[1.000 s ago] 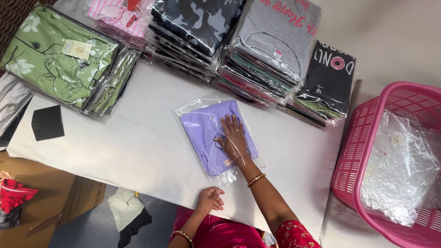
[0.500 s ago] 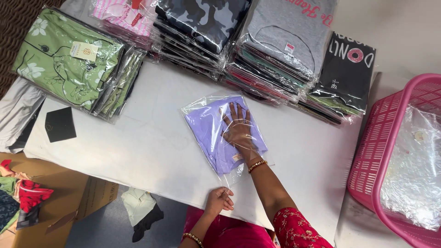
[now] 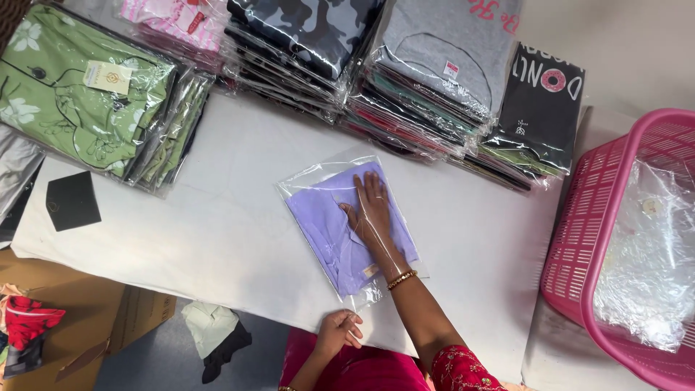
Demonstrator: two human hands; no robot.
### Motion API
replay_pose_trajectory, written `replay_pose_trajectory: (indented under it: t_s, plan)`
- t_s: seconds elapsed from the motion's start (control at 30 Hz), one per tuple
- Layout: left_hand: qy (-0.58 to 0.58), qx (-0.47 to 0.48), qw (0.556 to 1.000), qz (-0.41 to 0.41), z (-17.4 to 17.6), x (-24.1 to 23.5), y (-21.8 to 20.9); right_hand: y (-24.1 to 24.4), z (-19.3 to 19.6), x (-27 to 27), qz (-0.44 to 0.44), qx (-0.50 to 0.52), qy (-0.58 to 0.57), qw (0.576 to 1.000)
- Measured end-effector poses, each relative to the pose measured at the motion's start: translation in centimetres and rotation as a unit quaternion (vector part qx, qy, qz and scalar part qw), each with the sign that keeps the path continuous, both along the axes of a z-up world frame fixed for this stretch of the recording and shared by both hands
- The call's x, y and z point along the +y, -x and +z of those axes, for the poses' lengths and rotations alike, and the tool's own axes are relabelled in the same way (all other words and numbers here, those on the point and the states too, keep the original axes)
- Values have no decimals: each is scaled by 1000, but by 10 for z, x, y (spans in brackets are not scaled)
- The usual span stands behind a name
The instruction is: The person folds a light purple shirt and places it into a clear plastic bag, then sets it aside. Next, they fold a dark patterned garment and pack it into another plastic bag, stacking it with the other packaged items on the table.
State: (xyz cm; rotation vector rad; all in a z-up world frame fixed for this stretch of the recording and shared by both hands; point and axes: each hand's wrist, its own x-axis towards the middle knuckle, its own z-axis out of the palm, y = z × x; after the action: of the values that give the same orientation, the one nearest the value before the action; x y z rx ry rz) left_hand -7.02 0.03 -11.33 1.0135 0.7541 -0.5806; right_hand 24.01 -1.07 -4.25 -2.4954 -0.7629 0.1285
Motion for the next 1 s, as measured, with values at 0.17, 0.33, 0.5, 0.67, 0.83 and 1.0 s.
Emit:
replay_pose_trajectory:
  t_s: [0.17,0.33,0.5,0.67,0.83,1.0]
  plan:
    - [-13,-3,1000,-25,-2,3,-5,-14,32,3,2,12,50,999]
    - [-11,0,1000,-22,1,4,-6,20,15,-21,52,-18,17,998]
    - [10,0,1000,-12,-3,1,-2,84,43,-51,216,61,209,952]
    - [-6,-1,1000,-24,9,4,-6,80,7,-52,228,28,191,954]
    - [-12,12,1000,-16,17,6,-11,71,9,-43,208,-21,157,965]
    - [-11,9,999,-29,12,4,-12,55,-12,-51,171,-77,108,976]
